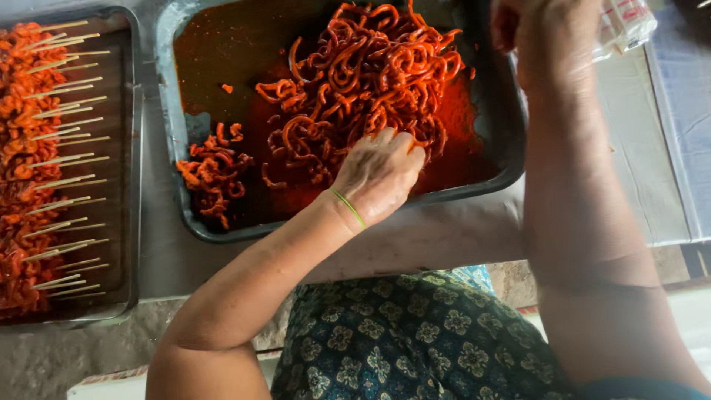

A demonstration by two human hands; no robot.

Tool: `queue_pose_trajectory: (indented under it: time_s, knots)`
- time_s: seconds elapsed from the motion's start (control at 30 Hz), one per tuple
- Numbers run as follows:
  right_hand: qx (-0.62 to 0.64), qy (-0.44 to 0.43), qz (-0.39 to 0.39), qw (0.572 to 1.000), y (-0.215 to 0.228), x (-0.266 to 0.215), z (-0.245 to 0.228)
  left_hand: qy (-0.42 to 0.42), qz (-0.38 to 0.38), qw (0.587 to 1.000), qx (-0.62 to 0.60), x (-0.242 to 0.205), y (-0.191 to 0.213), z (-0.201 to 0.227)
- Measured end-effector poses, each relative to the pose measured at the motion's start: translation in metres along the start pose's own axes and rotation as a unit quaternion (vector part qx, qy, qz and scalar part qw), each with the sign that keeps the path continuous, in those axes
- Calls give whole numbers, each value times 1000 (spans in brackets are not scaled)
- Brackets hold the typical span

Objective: The person is skewering marinated pieces of food onto bamboo sticks by hand and placing them onto a metal tray.

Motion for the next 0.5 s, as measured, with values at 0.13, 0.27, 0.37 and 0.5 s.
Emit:
queue_pose_trajectory:
  time_s: [0.13, 0.27, 0.37, 0.5]
  knots:
    - [28, -15, -20, 999, -19, -3, 11, 19, 34, 999, -13, 6, 1, -11]
    - [-116, -4, 12, 993, -22, 0, 20, 134, 101, 947, -274, 1, 3, -58]
    - [-171, -2, 14, 985, -28, -9, 15, 288, 145, 825, -465, -9, 7, -100]
    - [-185, 28, 6, 982, -32, -16, 0, 205, 289, 752, -556, -1, 89, -115]
Point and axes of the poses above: each hand's wrist, its own x-axis towards the middle knuckle, its own y-axis out of the back of the hand, z = x × y, the point moved 10 cm from there along x, towards the middle knuckle, and after that the axes turned 12 degrees about -y, right-handed, at the moved point
